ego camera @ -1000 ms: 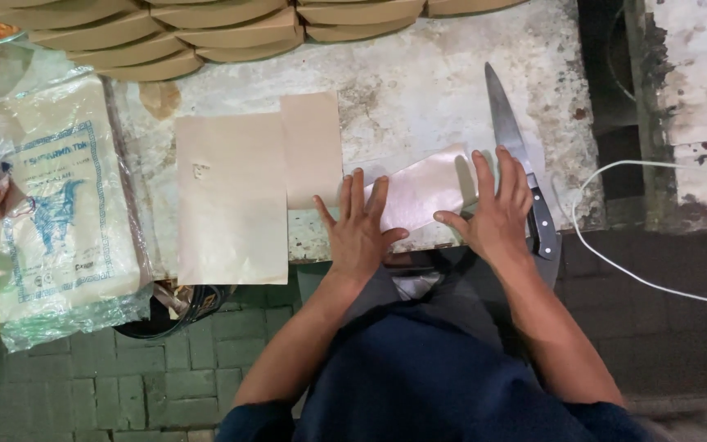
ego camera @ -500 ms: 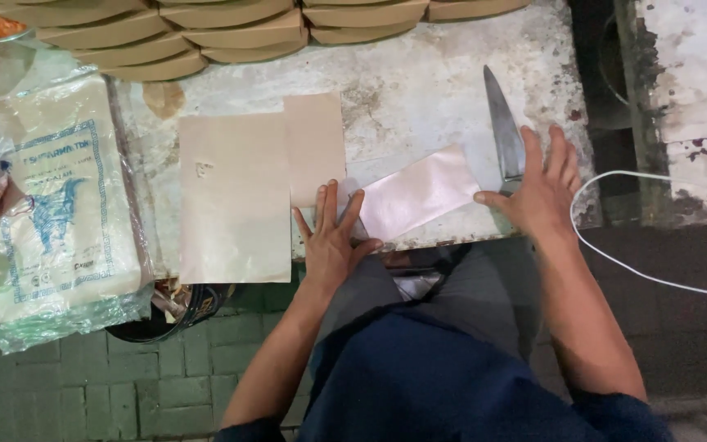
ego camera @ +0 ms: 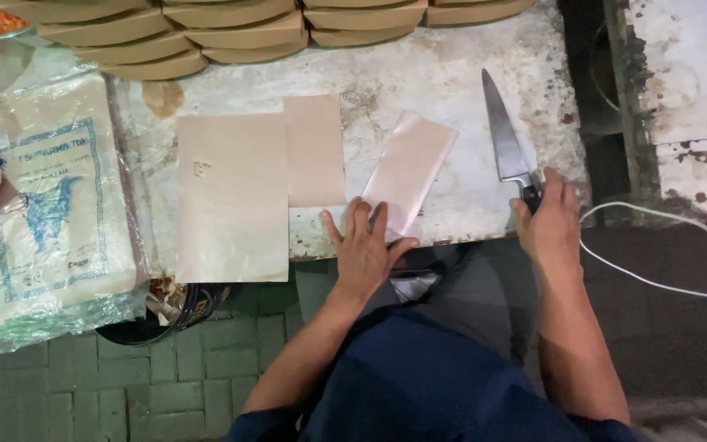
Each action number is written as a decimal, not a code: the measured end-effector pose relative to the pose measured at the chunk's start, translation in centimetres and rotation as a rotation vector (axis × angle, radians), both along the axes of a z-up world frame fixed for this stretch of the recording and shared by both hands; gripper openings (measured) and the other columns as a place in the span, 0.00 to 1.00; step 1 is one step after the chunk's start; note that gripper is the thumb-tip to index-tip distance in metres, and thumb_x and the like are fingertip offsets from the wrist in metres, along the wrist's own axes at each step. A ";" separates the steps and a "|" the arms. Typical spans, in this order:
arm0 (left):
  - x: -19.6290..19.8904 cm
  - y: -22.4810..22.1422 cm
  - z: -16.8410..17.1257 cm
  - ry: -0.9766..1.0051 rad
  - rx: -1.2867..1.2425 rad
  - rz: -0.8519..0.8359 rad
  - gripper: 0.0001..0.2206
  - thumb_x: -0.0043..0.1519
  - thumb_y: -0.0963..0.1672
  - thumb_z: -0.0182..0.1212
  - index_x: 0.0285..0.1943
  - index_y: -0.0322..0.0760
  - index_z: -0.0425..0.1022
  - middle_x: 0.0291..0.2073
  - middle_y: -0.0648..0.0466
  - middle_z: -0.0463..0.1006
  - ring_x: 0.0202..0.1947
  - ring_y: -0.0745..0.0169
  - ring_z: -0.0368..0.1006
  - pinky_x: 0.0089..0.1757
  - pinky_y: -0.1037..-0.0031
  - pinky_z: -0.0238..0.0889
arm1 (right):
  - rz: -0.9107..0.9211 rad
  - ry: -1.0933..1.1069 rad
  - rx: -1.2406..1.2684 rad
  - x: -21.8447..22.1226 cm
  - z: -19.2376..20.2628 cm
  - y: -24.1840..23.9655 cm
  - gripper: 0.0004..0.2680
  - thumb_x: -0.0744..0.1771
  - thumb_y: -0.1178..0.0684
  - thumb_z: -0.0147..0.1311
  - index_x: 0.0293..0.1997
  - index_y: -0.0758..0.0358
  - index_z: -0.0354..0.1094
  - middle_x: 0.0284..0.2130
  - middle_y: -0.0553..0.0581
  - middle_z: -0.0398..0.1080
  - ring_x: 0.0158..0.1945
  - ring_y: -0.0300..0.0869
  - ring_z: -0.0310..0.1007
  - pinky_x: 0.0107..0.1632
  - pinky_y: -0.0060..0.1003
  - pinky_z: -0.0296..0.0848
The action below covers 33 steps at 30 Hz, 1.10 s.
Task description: Folding and creasing paper liners for cardboard boxes, using a knife to ensure sharp creases.
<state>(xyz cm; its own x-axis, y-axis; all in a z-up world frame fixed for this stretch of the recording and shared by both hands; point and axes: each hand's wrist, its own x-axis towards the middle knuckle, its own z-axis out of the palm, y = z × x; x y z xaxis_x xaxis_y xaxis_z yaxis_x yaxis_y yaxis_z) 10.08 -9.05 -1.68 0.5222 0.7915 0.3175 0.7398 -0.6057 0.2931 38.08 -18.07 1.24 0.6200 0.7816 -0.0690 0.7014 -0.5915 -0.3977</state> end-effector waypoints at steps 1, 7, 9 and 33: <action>0.3 -0.3 -0.5 0.000 0.000 -0.005 0.34 0.55 0.63 0.55 0.60 0.40 0.71 0.54 0.47 0.66 0.66 0.47 0.59 0.60 0.33 0.32 | -0.005 0.000 0.000 0.6 -0.6 -0.1 0.26 0.65 0.50 0.59 0.70 0.63 0.51 0.54 0.70 0.58 0.57 0.72 0.62 0.57 0.64 0.63; 1.0 0.8 -1.6 -0.091 -0.057 -0.277 0.29 0.58 0.57 0.60 0.66 0.45 0.67 0.50 0.55 0.67 0.53 0.58 0.68 0.56 0.53 0.46 | 0.029 0.060 0.043 1.5 -2.0 -4.0 0.17 0.69 0.54 0.49 0.67 0.60 0.61 0.49 0.69 0.66 0.53 0.68 0.68 0.55 0.58 0.66; 1.5 2.0 -0.3 -0.091 -0.047 -0.320 0.35 0.53 0.59 0.64 0.67 0.45 0.65 0.59 0.49 0.65 0.63 0.51 0.62 0.59 0.48 0.43 | 0.079 0.254 0.128 1.6 -2.5 -7.3 0.16 0.70 0.52 0.45 0.65 0.64 0.59 0.47 0.76 0.68 0.54 0.70 0.67 0.54 0.62 0.65; 5.3 2.6 -0.2 0.151 -0.039 -0.562 0.24 0.64 0.55 0.53 0.62 0.41 0.70 0.64 0.48 0.68 0.68 0.39 0.56 0.62 0.50 0.48 | 0.079 1.234 -0.010 -2.1 -3.6 -22.9 0.06 0.67 0.54 0.52 0.34 0.66 0.71 0.18 0.56 0.69 0.22 0.39 0.70 0.33 0.33 0.66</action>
